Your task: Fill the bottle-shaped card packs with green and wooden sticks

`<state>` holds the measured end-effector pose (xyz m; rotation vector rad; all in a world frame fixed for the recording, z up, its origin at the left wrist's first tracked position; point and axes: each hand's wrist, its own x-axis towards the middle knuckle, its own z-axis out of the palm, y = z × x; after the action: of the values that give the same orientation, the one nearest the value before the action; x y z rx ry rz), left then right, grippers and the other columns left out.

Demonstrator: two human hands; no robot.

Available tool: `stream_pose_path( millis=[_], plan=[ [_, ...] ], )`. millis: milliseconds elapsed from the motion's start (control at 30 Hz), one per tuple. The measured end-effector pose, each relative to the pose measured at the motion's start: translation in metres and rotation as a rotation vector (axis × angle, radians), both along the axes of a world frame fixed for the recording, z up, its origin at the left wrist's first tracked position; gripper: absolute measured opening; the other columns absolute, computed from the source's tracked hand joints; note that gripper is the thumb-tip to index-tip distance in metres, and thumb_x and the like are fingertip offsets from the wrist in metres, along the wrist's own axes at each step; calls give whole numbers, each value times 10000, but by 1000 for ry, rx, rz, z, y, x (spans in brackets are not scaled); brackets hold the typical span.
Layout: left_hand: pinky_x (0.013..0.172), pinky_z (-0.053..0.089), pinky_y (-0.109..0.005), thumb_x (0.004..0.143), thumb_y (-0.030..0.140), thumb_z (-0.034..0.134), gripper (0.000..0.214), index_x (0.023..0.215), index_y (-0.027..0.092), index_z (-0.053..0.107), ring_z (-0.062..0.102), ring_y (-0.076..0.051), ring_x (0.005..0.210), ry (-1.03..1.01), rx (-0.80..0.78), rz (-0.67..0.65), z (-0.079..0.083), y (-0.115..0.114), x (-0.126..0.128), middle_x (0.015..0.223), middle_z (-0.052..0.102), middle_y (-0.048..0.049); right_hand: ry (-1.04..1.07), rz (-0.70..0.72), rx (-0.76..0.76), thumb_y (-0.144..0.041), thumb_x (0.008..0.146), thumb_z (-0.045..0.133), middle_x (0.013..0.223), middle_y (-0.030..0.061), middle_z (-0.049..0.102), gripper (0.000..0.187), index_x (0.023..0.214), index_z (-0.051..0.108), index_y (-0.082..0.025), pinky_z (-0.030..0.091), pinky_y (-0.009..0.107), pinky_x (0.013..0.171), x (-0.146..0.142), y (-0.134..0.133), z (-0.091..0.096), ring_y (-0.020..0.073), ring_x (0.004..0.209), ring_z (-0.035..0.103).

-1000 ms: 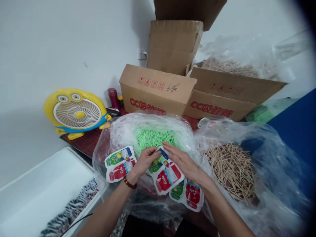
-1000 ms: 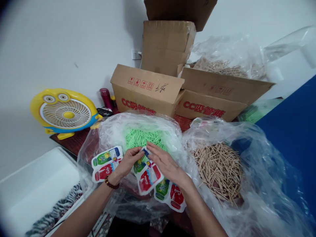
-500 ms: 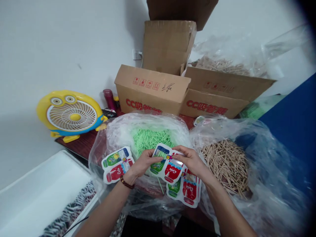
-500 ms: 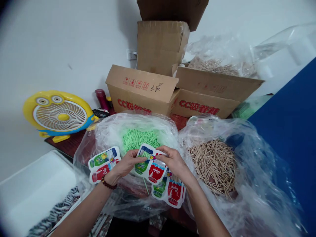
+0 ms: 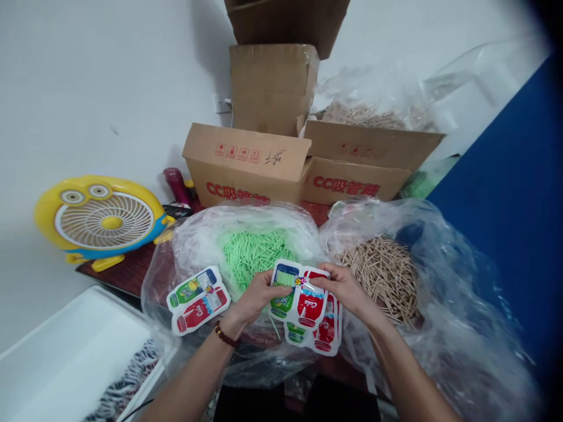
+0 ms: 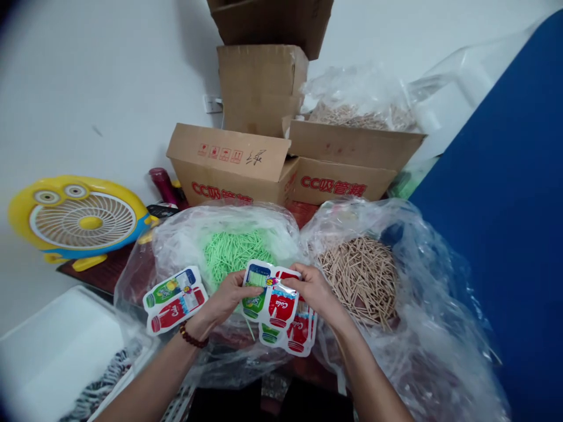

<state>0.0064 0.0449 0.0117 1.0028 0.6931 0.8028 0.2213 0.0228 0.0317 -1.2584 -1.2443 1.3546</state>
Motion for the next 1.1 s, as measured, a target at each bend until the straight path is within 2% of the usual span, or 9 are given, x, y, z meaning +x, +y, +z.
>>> stream_pose_path(
  millis=[133,267,533,700,800,967,1100],
  plan=[
    [722,524,-316,666,216,779,279,919,118,713,686,-215,753,30,13,14,1,-4,17,890,755,-85,-23,-49,23,-360,647,753,551,-58,555,244,654,595,-175,348,222,487,14,-9,-2,97,493,474],
    [704,529,-332,659,216,778,309,944,124,703,695,-232,740,31,-56,2,2,-7,31,856,757,-82,20,-52,28,-363,648,752,568,-53,569,246,654,591,-176,366,227,505,25,-16,-6,101,509,491],
    [746,529,-330,651,217,781,327,950,114,696,699,-235,774,74,-66,-16,5,-12,45,848,757,-83,6,-65,88,-350,698,722,625,-44,598,204,737,637,-168,397,239,562,43,-22,-21,115,564,528],
    [699,534,-310,666,233,774,355,982,118,662,694,-215,740,139,-80,-60,12,-21,59,901,749,-100,51,-74,70,-353,689,726,606,-48,576,220,706,617,-162,378,230,540,41,-30,-21,105,542,501],
    [680,532,-293,642,249,802,414,1007,137,641,686,-200,728,178,-41,-14,12,-29,69,895,743,-78,56,-62,67,-356,701,717,582,-53,555,215,701,625,-163,355,221,521,36,-36,-19,94,522,471],
    [663,518,-269,656,289,792,302,880,125,675,669,-187,695,176,-30,44,5,-40,75,804,736,-61,63,-137,31,-372,668,739,532,-54,539,255,623,612,-155,330,214,484,30,-43,-28,88,490,451],
    [631,502,-258,681,322,768,256,822,120,700,650,-179,652,228,-12,0,-4,-40,73,771,732,-65,165,-110,-17,-412,679,734,582,-36,606,278,711,664,-145,366,221,506,28,-48,-42,92,499,492]
  ],
)
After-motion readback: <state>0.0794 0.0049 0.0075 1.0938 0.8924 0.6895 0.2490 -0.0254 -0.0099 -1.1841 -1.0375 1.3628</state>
